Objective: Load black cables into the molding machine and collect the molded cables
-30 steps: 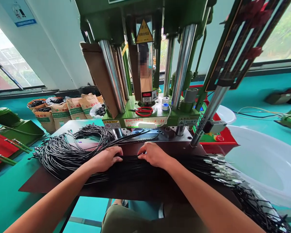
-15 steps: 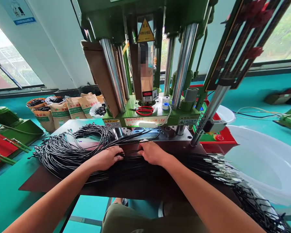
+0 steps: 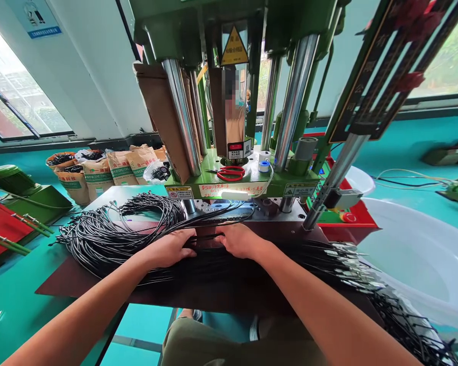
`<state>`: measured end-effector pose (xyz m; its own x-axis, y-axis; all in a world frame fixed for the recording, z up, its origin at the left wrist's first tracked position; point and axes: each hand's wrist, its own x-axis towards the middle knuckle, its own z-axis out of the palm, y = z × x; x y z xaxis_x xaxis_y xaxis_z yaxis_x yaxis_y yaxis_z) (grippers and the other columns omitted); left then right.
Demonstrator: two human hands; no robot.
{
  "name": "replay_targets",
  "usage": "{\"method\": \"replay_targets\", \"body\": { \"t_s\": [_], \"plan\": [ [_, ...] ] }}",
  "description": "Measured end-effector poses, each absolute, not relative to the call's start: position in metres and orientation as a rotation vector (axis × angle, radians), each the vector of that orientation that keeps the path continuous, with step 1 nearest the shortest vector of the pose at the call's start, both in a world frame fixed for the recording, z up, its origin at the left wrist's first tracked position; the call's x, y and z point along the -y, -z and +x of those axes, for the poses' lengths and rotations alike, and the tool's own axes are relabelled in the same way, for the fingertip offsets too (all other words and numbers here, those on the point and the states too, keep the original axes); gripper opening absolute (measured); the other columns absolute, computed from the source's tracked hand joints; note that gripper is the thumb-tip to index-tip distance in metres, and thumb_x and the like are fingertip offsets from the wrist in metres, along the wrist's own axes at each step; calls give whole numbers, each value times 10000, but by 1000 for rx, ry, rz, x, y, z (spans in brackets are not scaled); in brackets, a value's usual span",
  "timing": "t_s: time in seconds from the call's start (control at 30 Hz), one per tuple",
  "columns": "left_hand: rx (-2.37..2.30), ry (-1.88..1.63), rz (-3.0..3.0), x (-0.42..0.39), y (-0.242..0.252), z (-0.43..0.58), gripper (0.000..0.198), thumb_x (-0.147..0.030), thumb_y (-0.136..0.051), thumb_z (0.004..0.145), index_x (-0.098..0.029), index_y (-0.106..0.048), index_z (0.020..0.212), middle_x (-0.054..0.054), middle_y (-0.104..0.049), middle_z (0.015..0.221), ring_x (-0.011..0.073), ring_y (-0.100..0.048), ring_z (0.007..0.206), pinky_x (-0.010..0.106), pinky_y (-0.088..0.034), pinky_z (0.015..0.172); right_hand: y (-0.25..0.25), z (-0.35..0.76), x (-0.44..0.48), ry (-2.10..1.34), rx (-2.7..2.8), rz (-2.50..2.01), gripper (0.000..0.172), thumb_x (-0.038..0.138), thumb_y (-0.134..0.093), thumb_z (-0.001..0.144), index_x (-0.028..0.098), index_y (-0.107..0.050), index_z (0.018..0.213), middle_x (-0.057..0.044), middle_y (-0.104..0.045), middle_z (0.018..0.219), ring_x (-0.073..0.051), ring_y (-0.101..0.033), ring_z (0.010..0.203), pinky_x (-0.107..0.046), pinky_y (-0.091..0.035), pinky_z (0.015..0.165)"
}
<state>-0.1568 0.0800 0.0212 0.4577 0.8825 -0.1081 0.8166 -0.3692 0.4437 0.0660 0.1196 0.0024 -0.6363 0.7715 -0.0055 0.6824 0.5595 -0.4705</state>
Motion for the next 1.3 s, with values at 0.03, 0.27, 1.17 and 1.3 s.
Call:
{"method": "replay_targets", "body": {
  "t_s": [0.03,0.27,1.17,1.3],
  "plan": [
    [-1430,-217,2261,-80,-19,-156,285,-189,-594,746,-233,-565,1026,22,-644,1041,204,-591,956,284,-436,834,-2,66,-120,-639,2600,-1218,252,268,-485,919,181,-675,1060,-98,-687,1095,-251,-608,1019,-313,-422,856],
    [-1542,-266,2232,-83,-12,-156,191,-189,-501,805,-214,-562,984,30,-641,932,202,-584,875,309,-433,803,-5,67,-119,-604,2636,-1216,253,343,-538,896,192,-690,1028,-96,-695,1042,-250,-628,971,-306,-445,814],
    [-1330,-234,2114,-88,-49,-159,291,-426,-405,885,-204,-572,971,-18,-585,872,151,-510,818,226,-383,748,-26,208,-77,202,2375,-1967,129,189,-530,827,182,-655,860,-114,-710,859,-286,-633,876,-350,-369,742],
    [-1350,-237,2087,-88,-51,-156,375,-528,-415,862,-203,-583,944,-15,-583,836,160,-502,785,234,-384,719,-28,202,-79,211,2364,-1965,133,243,-513,851,200,-639,838,-77,-714,847,-243,-639,804,-318,-365,690]
  ]
}}
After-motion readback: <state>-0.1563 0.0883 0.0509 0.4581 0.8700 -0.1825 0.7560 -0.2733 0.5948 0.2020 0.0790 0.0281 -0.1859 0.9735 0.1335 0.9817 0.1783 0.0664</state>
